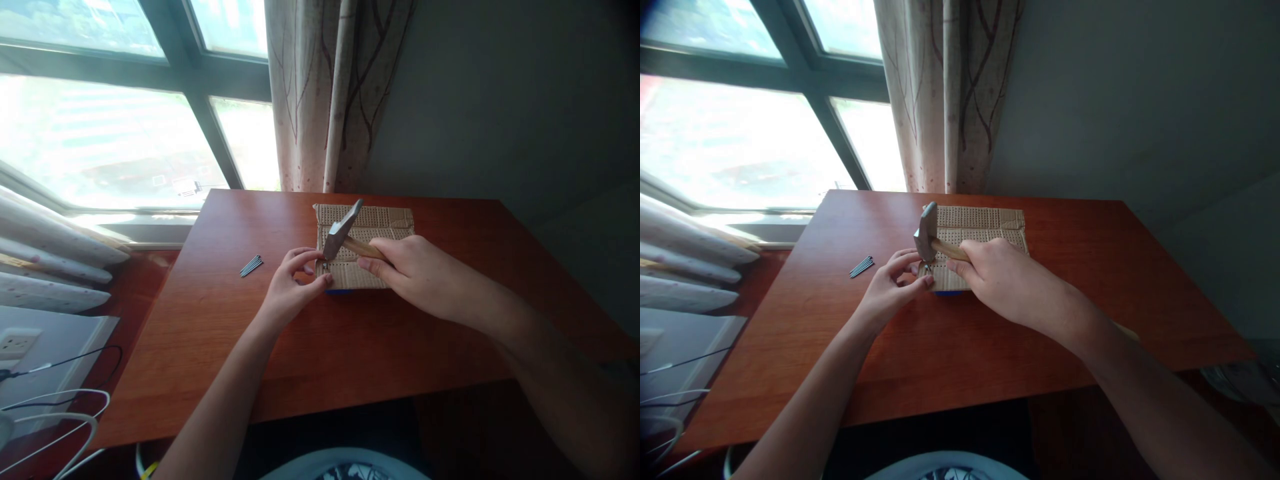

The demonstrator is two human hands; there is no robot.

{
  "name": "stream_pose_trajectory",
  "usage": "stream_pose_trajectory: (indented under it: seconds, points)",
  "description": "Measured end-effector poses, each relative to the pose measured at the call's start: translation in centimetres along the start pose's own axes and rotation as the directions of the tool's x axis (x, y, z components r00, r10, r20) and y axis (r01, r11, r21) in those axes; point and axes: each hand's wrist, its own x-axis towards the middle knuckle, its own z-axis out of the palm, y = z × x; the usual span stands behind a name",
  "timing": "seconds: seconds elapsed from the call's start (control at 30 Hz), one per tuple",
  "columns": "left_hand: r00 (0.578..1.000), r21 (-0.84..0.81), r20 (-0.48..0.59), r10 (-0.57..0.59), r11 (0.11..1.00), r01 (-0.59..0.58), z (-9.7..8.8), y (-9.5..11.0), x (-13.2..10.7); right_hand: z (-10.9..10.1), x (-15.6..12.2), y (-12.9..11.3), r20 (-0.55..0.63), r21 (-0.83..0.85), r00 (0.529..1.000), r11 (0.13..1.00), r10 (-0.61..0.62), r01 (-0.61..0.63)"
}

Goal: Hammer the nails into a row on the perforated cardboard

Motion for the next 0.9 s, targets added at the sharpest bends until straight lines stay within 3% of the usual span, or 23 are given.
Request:
stream_pose_trajectory:
  seconds: [0.47, 0.9]
  points:
    - [1.000, 0.009, 0.007, -0.012, 1.000, 0.012, -0.06, 0.24, -0.07, -0.26, -0.09, 0.33, -0.022, -0.075, 0.999, 0.996, 0.039, -0.040]
    - [1.000, 0.008, 0.005, -0.012, 1.000, 0.012, -0.09, 0.13, 0.01, 0.05, 0.30, 0.82, -0.013, -0.013, 0.999, 0.999, 0.036, -0.036]
